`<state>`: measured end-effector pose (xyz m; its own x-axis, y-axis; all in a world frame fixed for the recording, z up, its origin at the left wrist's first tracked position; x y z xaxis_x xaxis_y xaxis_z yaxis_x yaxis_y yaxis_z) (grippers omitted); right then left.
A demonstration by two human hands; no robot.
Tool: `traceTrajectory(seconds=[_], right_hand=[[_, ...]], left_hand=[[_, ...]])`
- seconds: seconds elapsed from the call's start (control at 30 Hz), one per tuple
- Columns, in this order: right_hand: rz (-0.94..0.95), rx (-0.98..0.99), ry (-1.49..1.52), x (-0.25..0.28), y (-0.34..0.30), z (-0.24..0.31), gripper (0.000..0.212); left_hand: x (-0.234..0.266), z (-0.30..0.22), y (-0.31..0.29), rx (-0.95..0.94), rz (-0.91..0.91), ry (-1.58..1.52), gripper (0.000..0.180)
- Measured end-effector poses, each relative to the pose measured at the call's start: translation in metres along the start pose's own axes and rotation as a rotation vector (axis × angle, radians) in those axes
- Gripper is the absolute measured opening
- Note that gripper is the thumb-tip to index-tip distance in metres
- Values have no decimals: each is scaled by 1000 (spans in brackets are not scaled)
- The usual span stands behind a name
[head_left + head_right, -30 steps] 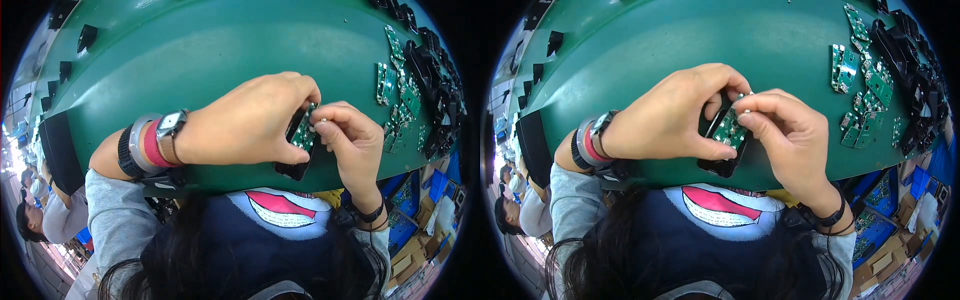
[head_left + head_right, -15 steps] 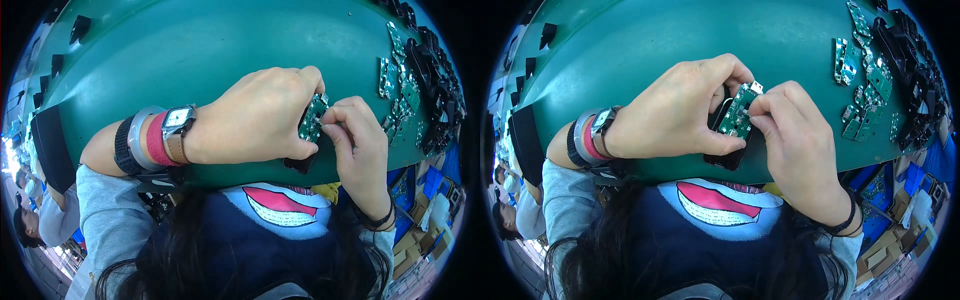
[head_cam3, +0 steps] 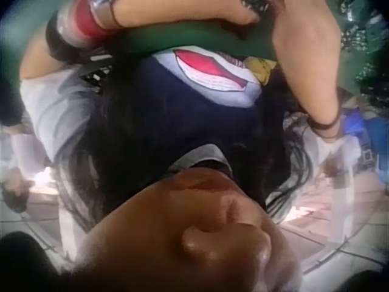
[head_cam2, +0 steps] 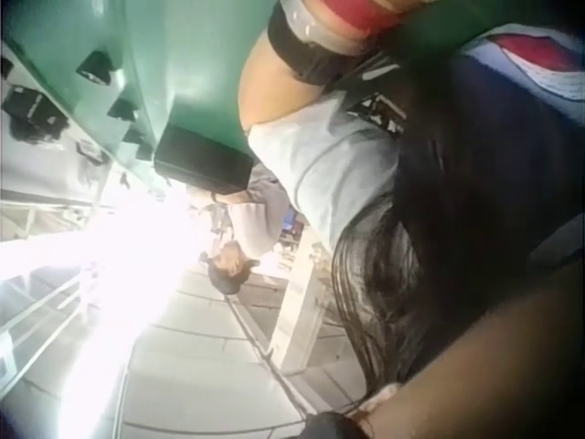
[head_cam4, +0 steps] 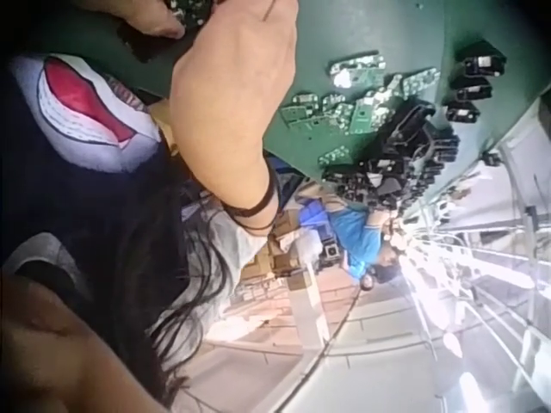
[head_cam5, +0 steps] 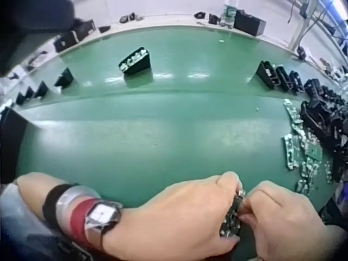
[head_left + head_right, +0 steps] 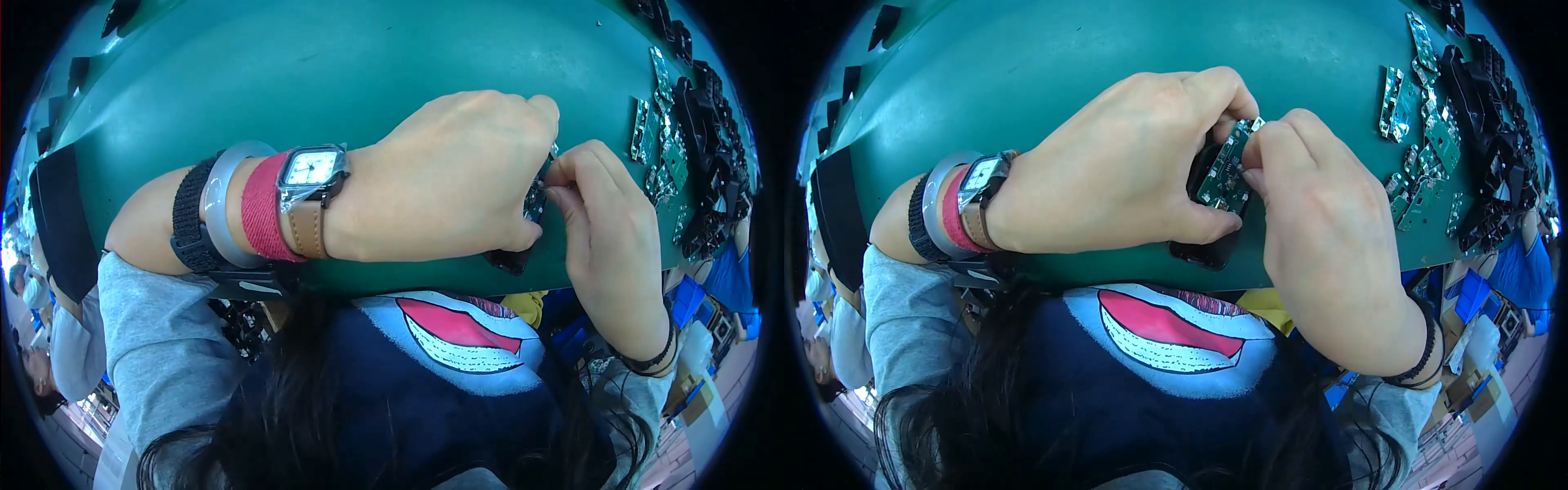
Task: The person assembles electronic devices by connecting a wire to a circuit board and pressing the board into a plastic housing. After completing each unit, they place it on the green conveyor belt and reach into a box for more housings.
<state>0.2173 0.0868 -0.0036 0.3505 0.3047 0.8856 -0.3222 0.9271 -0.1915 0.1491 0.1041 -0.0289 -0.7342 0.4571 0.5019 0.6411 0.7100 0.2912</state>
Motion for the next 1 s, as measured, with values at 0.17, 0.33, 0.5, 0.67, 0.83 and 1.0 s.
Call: traceTrajectory(seconds=[0.17, 0.33, 0.5, 0.67, 0.83, 1.0], right_hand=[[77, 17, -188, -2, 3, 12, 9], [171, 103, -301, -12, 13, 15, 11], [124, 83, -15, 0, 12, 10, 14], [160, -29, -310, -8, 17, 27, 14], [237, 46, -17, -2, 33, 10, 25], [446, -215, 377, -18, 42, -44, 27]], left_hand=[[-5, 1, 1, 29, 15, -36, 33], [-3, 3, -3, 27, -3, 1, 34], [-3, 1, -2, 50, 6, -63, 30], [4, -7, -2, -60, -96, -67, 24], [1, 5, -1, 83, 0, -89, 22], [-5, 11, 0, 140, 60, -80, 22]])
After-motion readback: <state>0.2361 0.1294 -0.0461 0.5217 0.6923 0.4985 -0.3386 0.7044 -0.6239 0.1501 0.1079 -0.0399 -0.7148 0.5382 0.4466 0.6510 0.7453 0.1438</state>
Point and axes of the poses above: each hand's wrist, its own y-axis towards the middle knuckle, its own x-axis out of the back of the hand, z = x × y, the point moved 10 cm from there along y, towards the middle knuckle, and after that the axes turned 9 degrees about -x, right-handed, at the moved point
